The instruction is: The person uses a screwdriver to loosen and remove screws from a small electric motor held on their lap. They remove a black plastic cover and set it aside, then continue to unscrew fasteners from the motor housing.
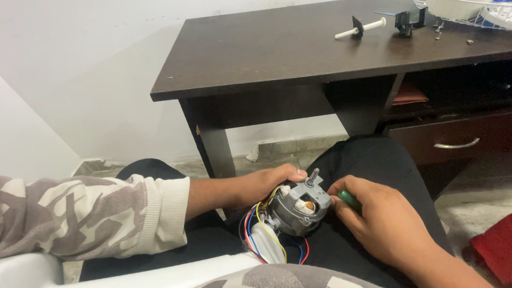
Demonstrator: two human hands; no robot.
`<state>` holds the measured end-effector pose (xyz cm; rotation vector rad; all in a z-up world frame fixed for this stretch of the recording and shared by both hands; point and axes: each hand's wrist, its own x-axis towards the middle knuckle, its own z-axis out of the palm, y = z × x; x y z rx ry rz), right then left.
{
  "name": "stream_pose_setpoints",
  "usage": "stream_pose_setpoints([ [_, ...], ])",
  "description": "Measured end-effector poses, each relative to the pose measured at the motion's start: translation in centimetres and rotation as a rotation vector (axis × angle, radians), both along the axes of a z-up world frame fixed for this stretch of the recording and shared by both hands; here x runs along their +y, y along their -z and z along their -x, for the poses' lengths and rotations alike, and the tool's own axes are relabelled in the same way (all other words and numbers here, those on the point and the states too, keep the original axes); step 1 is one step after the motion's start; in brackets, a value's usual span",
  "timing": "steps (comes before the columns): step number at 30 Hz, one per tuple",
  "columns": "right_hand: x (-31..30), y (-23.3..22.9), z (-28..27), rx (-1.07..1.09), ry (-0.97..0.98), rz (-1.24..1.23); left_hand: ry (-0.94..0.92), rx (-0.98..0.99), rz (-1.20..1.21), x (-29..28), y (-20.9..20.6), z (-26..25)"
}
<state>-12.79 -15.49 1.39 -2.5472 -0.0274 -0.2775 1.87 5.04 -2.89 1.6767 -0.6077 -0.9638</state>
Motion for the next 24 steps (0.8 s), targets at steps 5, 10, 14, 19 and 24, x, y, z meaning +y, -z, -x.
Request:
stream_pose_setpoints([
  [5,-0.1,-0.3,-0.1,0.081,0.030,-0.045,0.011,0.215,-0.020,0.3,-0.4,0.5],
  [10,-0.2,-0.5,-0.6,0.099,0.038,-0.025,0.024,0.191,-0.038,0.2,-1.2,0.8],
  [14,-0.4,0.1,-0.6,-0.022,-0.018,-0.003,-0.009,0.240,-0.141,-0.1,-2.1,1.6],
  [19,-0.6,0.9,-1.0,-0.257,-0.099,-0.031,0.094,-0.069,0.010,-0.8,-5.2,1.1],
  [24,0.2,-0.1,-3.9,-0.511,-0.013,-0.062,0.109,-0.528,-0.021,-1.3,-10.3,-3.6],
])
